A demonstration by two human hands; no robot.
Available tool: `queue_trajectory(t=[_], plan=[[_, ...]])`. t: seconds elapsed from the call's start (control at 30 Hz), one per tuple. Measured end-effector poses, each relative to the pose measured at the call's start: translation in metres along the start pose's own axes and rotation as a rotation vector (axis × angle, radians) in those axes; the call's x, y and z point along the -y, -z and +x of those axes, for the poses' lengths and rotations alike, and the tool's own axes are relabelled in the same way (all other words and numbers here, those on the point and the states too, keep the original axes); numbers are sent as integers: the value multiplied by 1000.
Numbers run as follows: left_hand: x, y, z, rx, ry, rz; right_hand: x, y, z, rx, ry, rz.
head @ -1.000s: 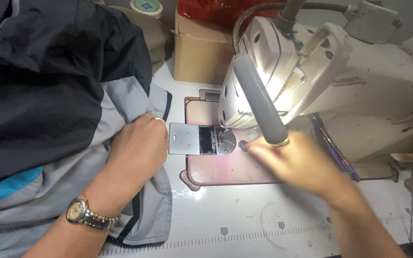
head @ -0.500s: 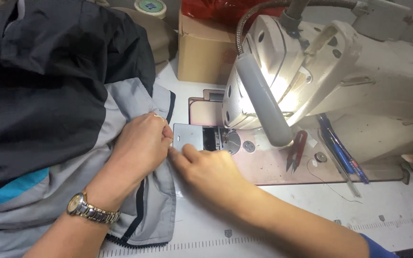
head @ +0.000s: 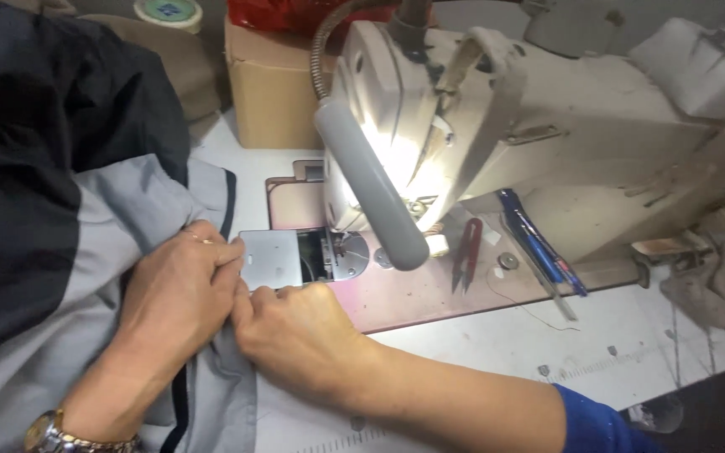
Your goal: The person removes the bobbin case from a JUKI sewing machine and uses a small blue tool to clean lint from inside it. They then reinsert the bobbin case and thread the machine, preparing it for use.
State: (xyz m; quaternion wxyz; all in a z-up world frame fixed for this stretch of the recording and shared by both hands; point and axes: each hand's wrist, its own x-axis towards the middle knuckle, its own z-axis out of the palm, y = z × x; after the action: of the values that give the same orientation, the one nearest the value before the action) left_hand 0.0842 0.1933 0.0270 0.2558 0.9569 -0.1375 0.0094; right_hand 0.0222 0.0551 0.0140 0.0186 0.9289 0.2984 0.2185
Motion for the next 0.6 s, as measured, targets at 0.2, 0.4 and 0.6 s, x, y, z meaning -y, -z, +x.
queue_trajectory(t=[0.2, 0.4, 0.6], plan=[[-2, -3, -4, -57, -82, 25, 0, -4, -2, 61, -5, 22], [-7, -12, -6, -37, -122, 58, -10, -4, -12, 135, 10, -48], [-14, -6, -5, 121, -62, -26, -13, 1, -19, 61, 23, -191]])
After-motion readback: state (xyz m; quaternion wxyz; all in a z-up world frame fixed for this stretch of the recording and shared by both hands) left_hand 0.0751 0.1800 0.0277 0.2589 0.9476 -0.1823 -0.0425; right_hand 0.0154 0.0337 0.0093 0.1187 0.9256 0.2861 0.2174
